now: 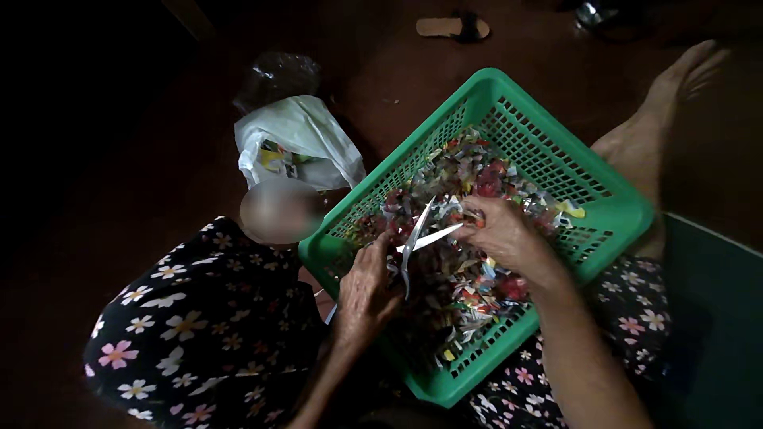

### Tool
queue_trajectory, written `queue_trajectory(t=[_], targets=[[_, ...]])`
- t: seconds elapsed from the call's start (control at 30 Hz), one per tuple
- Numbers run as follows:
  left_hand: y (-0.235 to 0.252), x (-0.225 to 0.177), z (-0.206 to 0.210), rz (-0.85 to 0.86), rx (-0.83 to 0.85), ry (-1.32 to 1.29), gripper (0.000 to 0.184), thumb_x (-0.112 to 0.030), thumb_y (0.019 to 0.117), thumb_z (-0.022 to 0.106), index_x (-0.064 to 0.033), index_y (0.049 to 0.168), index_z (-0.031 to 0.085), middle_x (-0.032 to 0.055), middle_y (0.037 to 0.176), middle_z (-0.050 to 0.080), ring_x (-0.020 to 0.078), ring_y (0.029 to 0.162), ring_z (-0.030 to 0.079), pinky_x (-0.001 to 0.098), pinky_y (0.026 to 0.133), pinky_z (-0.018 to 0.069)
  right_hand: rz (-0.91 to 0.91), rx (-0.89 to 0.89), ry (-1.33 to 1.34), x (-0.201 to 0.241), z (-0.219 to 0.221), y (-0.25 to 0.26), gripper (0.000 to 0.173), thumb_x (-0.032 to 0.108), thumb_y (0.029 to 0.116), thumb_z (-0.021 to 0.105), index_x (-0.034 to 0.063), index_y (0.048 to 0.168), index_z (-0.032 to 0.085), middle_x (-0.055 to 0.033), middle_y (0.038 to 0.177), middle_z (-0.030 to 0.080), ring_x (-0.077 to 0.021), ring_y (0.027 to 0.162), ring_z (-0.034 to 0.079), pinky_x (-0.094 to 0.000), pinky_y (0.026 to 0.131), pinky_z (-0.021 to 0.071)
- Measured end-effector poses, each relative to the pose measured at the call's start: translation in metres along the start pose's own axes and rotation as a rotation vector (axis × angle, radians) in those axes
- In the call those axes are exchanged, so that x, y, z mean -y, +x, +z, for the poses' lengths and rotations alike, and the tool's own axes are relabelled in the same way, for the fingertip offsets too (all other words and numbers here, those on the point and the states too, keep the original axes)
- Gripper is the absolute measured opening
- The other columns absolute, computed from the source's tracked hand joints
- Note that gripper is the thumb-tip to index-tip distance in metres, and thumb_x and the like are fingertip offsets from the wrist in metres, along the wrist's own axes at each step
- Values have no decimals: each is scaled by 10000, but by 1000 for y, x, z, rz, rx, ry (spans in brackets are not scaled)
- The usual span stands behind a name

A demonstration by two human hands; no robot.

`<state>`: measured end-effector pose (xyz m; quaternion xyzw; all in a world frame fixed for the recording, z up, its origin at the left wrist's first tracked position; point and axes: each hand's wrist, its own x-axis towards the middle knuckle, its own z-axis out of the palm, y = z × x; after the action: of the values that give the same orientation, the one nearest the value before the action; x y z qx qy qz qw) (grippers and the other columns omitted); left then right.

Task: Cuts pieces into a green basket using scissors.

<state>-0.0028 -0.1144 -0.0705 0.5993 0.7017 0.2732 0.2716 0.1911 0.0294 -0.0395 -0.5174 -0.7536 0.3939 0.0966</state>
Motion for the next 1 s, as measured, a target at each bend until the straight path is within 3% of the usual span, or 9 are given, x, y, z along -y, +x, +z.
queue_trajectory(t=[0.1,0.2,0.33,0.47,0.53,0.63,0.73,0.8,1.0], targets=[[2,-5,2,-5,64,54,681,-142,866,726,2,1481,470,215,1248,660,391,1101,665,555,840,562,42,38,91,6,4,0,337,122,777,897,46,1048,712,-147,880,694,-270,792,660,-500,701,539],[4,-8,8,9,21,70,504,-90,892,681,-18,1384,592,179,1128,726,357,978,720,532,778,581,88,65,142,7,11,0,359,85,758,900,49,1069,725,-127,880,699,-228,787,659,-460,711,543],[2,-2,11,38,-61,10,266,-130,896,662,-37,1138,721,105,774,726,270,656,708,479,599,563,163,57,196,6,11,1,247,99,783,886,57,904,675,-79,755,638,-166,643,602,-363,585,516],[1,3,7,31,-54,-67,232,-195,915,662,-66,1098,722,58,780,727,192,668,707,415,618,579,158,27,190,10,6,0,249,97,805,869,96,823,621,-30,681,574,-117,573,531,-296,511,448],[1,-2,3,17,20,-26,340,-234,930,673,-57,1221,680,108,885,728,256,743,705,472,660,564,150,27,185,10,8,-1,246,56,797,864,74,846,623,-56,696,576,-149,596,537,-333,532,451],[3,-5,5,47,134,10,585,-211,925,690,-30,1455,520,175,1212,690,336,1037,696,527,835,569,83,61,163,9,15,-3,249,18,783,856,39,952,675,-98,801,651,-189,712,631,-396,652,544],[5,-1,10,44,72,-67,386,-169,927,660,-53,1295,657,123,980,739,276,844,721,497,724,576,102,129,129,13,16,-3,266,27,786,857,40,1002,703,-110,883,689,-207,809,662,-420,733,562],[4,6,9,18,40,-164,298,-243,955,634,-59,1181,694,63,857,726,191,754,705,439,692,582,97,155,98,10,9,-1,236,68,807,856,56,969,684,-106,846,671,-224,745,637,-435,661,535],[3,11,5,28,-40,-432,328,-285,970,593,-14,1132,680,27,843,723,96,742,703,309,697,605,58,-88,-139,-10,-53,14,338,289,946,751,63,1193,711,-203,1079,707,-376,925,681,-626,825,529]])
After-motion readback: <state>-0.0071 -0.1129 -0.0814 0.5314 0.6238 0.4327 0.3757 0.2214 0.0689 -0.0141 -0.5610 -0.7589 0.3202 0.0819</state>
